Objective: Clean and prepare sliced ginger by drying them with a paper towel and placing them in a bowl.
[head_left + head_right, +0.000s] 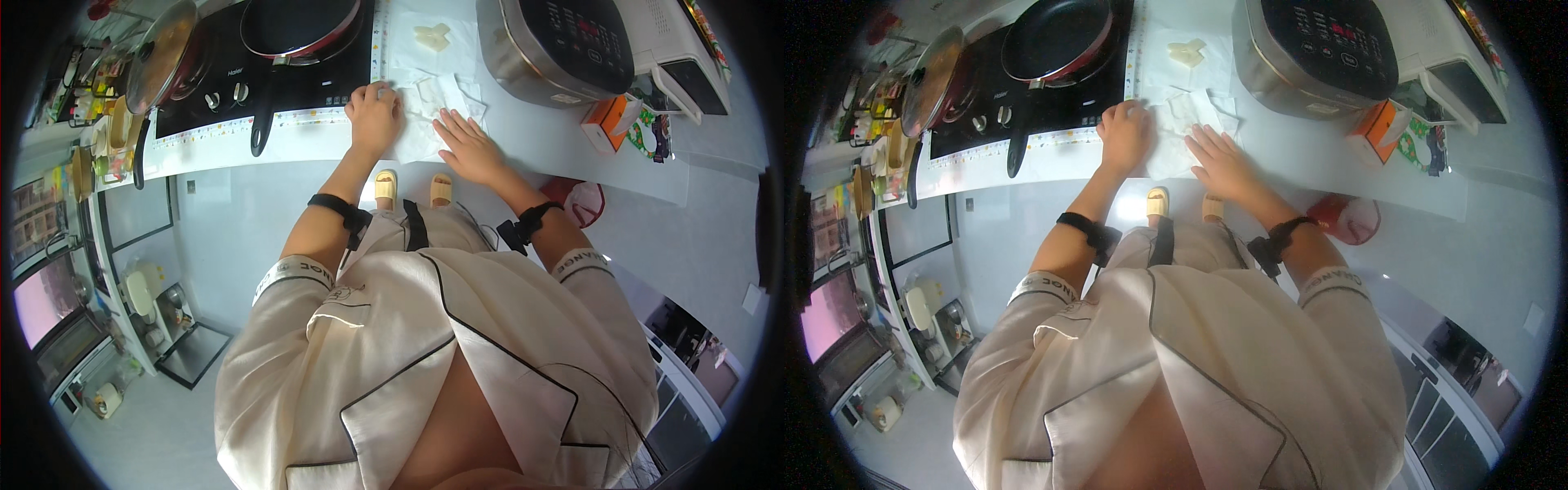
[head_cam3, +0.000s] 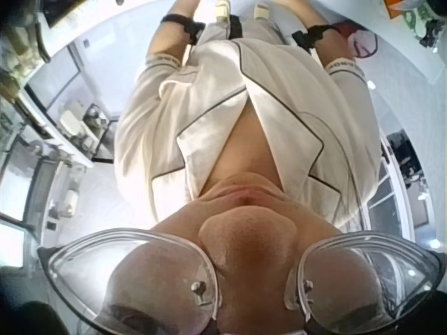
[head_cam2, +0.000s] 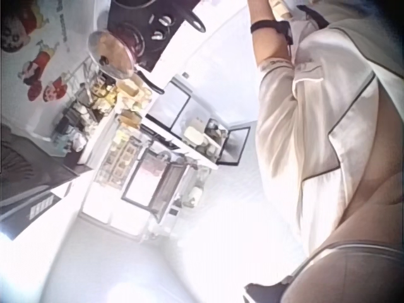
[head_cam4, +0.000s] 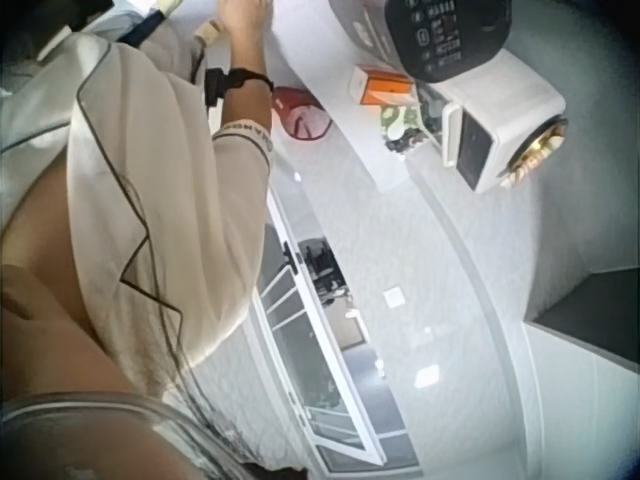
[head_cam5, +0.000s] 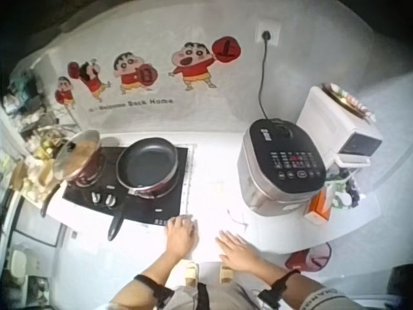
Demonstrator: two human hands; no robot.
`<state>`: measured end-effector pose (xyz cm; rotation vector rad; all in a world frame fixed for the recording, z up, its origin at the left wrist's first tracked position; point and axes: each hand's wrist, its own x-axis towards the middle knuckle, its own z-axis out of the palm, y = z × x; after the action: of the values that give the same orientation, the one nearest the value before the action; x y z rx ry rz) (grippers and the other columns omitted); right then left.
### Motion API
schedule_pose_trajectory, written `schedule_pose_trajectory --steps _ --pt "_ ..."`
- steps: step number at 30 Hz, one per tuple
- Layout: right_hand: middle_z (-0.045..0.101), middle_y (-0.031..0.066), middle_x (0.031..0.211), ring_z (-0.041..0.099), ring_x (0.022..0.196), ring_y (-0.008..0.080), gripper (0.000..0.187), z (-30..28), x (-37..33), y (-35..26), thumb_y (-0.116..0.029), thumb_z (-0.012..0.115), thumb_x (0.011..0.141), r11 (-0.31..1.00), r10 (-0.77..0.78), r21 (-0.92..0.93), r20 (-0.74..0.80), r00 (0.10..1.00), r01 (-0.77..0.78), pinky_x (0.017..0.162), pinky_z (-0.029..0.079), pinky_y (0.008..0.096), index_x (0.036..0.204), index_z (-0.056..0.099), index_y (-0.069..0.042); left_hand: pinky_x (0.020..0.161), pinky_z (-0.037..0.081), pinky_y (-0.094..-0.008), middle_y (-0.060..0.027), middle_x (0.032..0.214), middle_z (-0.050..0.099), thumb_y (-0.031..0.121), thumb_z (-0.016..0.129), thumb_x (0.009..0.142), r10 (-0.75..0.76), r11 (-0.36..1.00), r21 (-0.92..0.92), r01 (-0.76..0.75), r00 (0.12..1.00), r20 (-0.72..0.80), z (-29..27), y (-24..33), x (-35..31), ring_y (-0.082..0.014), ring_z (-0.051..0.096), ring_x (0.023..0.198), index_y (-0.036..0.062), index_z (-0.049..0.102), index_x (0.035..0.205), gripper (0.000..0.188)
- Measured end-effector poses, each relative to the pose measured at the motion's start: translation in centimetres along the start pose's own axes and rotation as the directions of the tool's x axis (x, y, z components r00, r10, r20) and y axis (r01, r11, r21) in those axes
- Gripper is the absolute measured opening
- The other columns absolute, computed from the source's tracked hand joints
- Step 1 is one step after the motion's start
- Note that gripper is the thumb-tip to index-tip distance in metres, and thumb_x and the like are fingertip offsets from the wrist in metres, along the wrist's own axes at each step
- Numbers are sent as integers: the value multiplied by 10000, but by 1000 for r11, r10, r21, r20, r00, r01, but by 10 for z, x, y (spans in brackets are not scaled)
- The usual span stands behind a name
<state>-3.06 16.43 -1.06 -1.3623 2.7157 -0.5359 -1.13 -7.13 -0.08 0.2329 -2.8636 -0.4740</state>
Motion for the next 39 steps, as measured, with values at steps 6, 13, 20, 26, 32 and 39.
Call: schedule_pose_trajectory --steps 6,13,20,26,32,39 --pt "424 143 1479 374 1377 319 497 -10 -11 11 -196 564 917 998 -60 36 93 994 57 1114 307 465 1386 474 -59 946 323 -506 -63 1237 572 205 734 782 68 997 -19 -69 996 -62 -3 -2 6 -340 456 1163 98 678 958 213" --pt "507 130 1395 544 1228 270 483 -22 -5 0 -327 521 983 317 466 872 199 862 -372 1004 451 410 1379 475 -55 805 460 -436 -130 992 618 92 699 742 409 787 -442 -430 901 -147 -43 40 8 -353 578 902 19 622 913 201" --pt "601 86 1239 591 1118 181 372 3 -30 12 -250 447 1030 -557 382 803 474 793 -211 895 503 344 1312 523 -18 842 528 -375 -136 1086 656 143 672 872 612 552 -813 -183 752 246 -50 84 -24 -321 642 975 45 654 1109 258" --pt "607 82 1230 589 1118 176 355 14 -66 40 -193 449 1030 -405 585 909 339 737 -96 894 496 333 1327 515 -11 776 513 -408 -141 984 675 180 639 872 435 831 -393 -395 900 15 3 41 18 -330 627 842 39 682 961 172" --pt "466 150 1439 445 1314 311 866 -34 -70 37 -707 182 945 -730 607 649 474 637 213 1075 343 497 1430 404 -25 847 489 -401 -159 906 650 247 702 811 454 891 -103 -442 873 176 19 53 24 -324 628 888 53 658 1037 302" --pt "567 108 1314 556 1182 210 477 50 -123 78 -300 523 1000 -39 628 957 246 738 -287 995 443 347 1364 471 3 787 504 -399 -176 953 667 164 687 835 635 719 -440 -537 766 103 21 56 27 -319 637 869 49 650 1033 232"
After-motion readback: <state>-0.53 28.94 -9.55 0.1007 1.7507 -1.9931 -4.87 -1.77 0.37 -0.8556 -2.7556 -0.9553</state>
